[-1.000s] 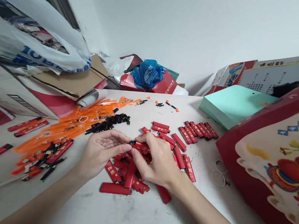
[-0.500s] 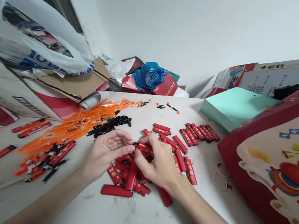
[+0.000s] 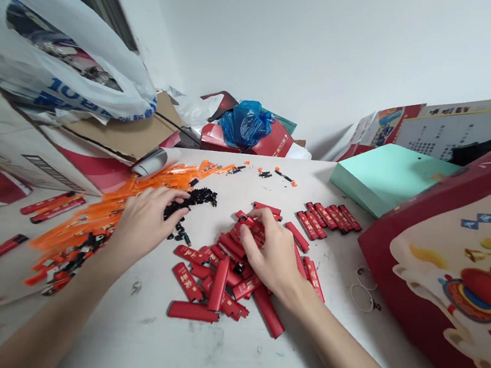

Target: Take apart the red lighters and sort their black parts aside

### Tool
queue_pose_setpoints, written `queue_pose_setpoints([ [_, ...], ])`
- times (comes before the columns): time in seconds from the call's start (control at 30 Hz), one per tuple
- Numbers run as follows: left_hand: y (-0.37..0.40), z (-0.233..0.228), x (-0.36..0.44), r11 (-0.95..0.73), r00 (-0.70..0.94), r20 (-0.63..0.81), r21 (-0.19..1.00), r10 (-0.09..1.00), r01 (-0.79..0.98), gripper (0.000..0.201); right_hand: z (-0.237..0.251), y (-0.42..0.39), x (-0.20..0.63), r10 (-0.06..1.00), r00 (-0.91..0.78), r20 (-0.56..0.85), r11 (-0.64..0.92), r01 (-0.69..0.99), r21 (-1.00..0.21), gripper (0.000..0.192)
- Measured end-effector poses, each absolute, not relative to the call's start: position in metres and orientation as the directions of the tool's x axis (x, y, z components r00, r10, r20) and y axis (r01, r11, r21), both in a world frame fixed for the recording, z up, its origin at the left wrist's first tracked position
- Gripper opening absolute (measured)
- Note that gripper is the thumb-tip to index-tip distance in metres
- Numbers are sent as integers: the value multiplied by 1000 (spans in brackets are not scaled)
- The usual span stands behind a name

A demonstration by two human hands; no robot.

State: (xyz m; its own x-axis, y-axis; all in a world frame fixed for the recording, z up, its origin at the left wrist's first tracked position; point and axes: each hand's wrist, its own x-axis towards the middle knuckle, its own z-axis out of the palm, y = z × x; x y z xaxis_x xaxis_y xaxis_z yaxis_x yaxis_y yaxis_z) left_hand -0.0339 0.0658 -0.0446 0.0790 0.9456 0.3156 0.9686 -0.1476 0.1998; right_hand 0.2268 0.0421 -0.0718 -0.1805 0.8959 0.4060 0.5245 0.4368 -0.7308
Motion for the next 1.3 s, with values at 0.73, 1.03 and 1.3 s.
queue_pose_setpoints([
  [0.73,60,-42,-58,-290,301,-10,235,954,928,10,-71,38,224,888,-249,385,457,553,-697,19],
  [1.03,58,-31,-47,-270,275,12,227,962,936,12,-67,36,224,849,-300,434,528,478,-702,18],
  [1.3,38,-26,-15,-334,384,101,717,918,611,11,-59,29,224,750,-454,482,659,446,-606,26],
])
